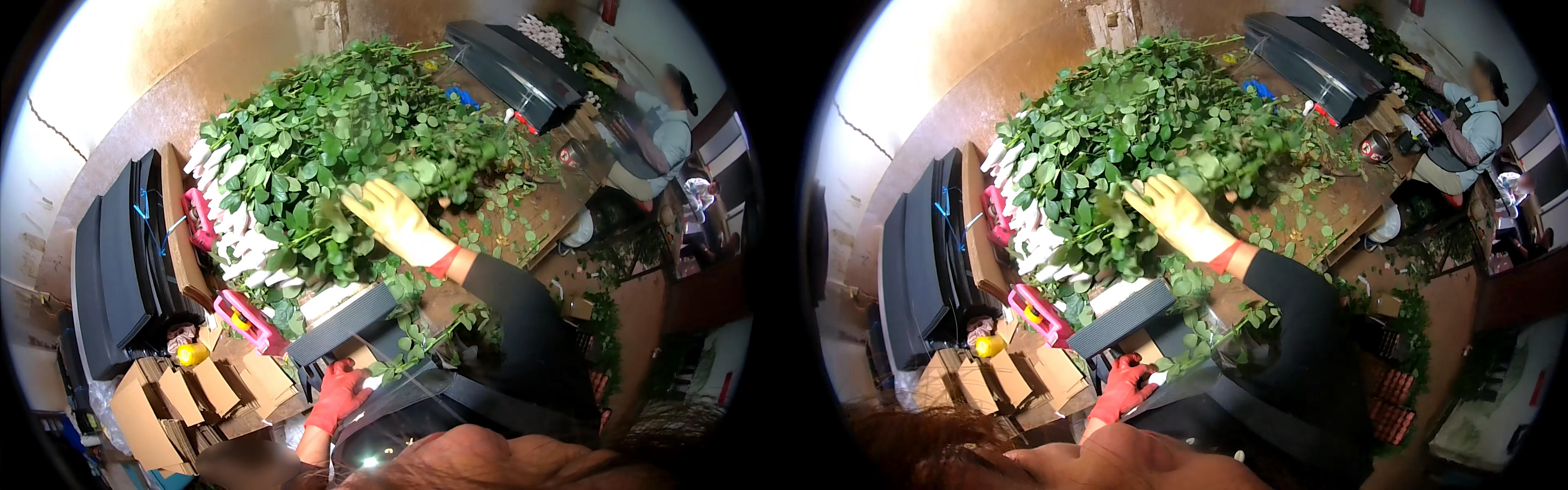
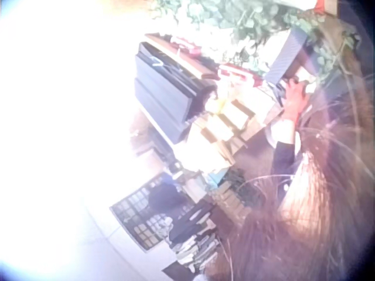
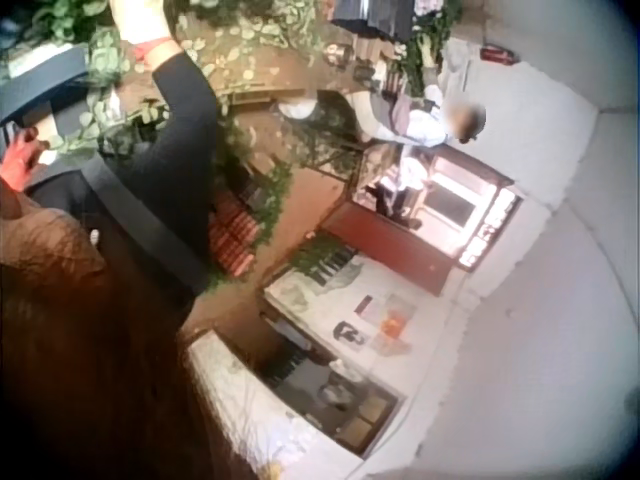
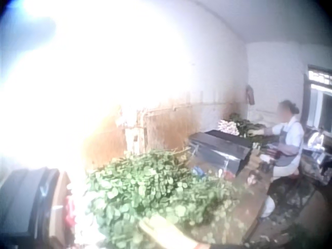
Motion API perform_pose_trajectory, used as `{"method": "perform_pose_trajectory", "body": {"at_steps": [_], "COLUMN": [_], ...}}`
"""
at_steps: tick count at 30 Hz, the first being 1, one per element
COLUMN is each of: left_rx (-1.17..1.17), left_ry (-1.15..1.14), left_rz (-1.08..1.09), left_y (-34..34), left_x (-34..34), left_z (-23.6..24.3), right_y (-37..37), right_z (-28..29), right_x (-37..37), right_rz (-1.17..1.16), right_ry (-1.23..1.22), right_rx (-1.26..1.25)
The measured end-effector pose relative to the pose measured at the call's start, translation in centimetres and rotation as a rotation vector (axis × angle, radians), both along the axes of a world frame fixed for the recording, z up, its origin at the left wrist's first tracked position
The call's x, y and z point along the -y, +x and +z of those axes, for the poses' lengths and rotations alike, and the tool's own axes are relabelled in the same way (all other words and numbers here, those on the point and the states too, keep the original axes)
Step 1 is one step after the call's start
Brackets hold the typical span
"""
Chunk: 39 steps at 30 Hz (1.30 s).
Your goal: The person arranges flowers into a black box, selecting stems from a pile and placing them into the foam inside the box.
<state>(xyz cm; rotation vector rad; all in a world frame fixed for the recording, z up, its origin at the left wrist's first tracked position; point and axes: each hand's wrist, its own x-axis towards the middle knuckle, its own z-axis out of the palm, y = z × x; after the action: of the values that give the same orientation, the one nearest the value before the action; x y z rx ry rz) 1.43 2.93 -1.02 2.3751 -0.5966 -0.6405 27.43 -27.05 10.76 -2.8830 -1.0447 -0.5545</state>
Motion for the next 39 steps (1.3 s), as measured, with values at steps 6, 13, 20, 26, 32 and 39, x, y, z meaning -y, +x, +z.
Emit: {"method": "perform_pose_trajectory", "body": {"at_steps": [6,13,20,26,32,39], "left_rx": [-0.018,0.046,0.013,0.045,0.069,0.088], "left_ry": [-0.002,-0.033,-0.046,-0.034,-0.033,-0.075], "left_rz": [0.029,0.119,0.141,0.138,0.099,0.126], "left_y": [-0.1,-0.5,-0.3,-0.5,-0.1,-0.7], "left_x": [0.4,0.8,1.4,0.9,0.9,0.8], "left_z": [0.7,0.2,0.9,0.3,0.0,0.0], "right_y": [-6.1,-6.5,-2.7,0.3,1.5,2.4], "right_z": [-7.8,-9.5,-2.3,-2.3,0.7,0.9], "right_x": [2.6,5.9,5.6,4.3,4.7,5.9], "right_rz": [-0.122,0.001,-0.194,-0.137,0.009,0.127], "right_ry": [0.078,-0.328,-0.009,0.067,-0.109,0.383], "right_rx": [-0.103,-0.569,-0.257,-0.141,-0.13,0.118]}}
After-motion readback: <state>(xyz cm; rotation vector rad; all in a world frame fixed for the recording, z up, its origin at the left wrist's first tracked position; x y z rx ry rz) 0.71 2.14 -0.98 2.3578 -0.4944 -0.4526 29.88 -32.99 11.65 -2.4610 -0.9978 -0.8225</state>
